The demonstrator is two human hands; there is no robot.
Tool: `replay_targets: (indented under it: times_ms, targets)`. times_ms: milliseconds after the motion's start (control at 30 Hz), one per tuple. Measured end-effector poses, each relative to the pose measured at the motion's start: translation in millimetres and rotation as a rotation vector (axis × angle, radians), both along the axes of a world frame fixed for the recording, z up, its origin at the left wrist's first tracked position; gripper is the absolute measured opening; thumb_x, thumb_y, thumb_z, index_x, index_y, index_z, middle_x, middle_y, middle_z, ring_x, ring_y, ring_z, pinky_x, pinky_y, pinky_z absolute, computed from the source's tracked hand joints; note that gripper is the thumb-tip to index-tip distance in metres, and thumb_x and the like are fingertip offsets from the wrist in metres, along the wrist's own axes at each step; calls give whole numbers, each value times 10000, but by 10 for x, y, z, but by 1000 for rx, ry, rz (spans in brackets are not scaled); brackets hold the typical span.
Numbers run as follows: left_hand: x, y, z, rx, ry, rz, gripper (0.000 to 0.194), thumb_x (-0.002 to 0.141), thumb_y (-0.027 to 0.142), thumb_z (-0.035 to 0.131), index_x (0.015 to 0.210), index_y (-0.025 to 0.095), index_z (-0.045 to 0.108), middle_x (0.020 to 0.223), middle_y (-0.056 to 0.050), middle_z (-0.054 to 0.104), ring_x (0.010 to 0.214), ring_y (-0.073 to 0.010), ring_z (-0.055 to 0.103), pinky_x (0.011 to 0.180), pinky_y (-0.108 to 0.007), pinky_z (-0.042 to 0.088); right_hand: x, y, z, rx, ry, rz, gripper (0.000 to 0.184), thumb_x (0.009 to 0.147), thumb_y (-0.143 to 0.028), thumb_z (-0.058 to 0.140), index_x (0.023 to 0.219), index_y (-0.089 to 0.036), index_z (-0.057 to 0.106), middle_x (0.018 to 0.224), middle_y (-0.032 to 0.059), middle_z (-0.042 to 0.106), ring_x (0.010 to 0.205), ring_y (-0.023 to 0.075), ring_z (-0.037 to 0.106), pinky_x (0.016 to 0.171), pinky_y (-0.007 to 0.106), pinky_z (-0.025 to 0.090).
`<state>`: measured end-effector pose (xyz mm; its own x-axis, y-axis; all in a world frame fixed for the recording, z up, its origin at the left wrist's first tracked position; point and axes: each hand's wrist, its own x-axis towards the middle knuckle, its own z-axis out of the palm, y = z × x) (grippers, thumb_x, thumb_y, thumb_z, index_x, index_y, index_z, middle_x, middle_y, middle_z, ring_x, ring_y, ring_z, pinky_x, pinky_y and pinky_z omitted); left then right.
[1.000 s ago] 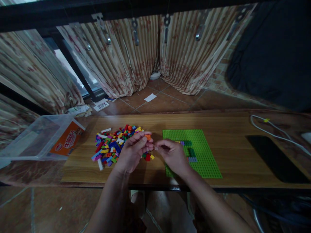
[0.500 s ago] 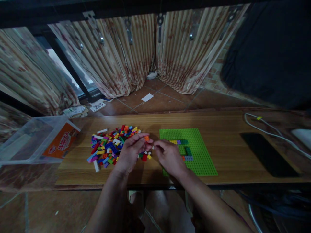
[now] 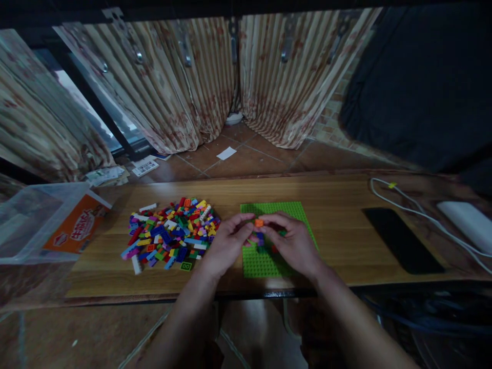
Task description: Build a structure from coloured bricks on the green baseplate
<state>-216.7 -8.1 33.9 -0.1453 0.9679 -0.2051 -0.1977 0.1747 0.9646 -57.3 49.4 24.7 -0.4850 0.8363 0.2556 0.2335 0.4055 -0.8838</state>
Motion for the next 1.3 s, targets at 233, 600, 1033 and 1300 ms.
replay_targets:
  times_ms: [233, 600, 1033, 1300]
  targets:
    - [168, 85, -160, 55, 295, -29, 225, 857, 240, 571, 1043, 160, 669, 829, -30, 709, 659, -139, 624, 633, -246, 465, 560, 334, -205, -75, -123, -107, 157, 825, -298, 634, 925, -204, 710, 901, 51, 741, 833, 205, 682, 794, 356, 526]
    - [324, 120, -155, 164, 955, -114, 261, 895, 182, 500, 1082, 206, 681, 885, -45, 706, 746, -192, 643, 736, -308, 479, 570, 353, -221, 74, -392, -21, 150, 860, -194, 597, 949, -209, 718, 935, 51, 724, 855, 197, 668, 818, 346, 494]
    - [411, 134, -210, 284, 1225, -215, 308, 893, 144, 504, 1141, 220, 668, 1073, -63, 627, 987, -206, 604, 932, -359, 496, 566, 336, -213, 116, -430, -25, 146, 856, -208, 615, 937, -226, 735, 921, 48, 724, 835, 195, 667, 792, 337, 493]
    - [472, 121, -256, 283, 1367, -225, 321, 904, 148, 485, 1140, 236, 683, 1126, -85, 601, 1009, -256, 561, 903, -437, 466, 557, 340, -220, 70, -403, -27, 163, 845, -181, 607, 948, -209, 729, 893, 49, 724, 809, 191, 668, 778, 338, 501]
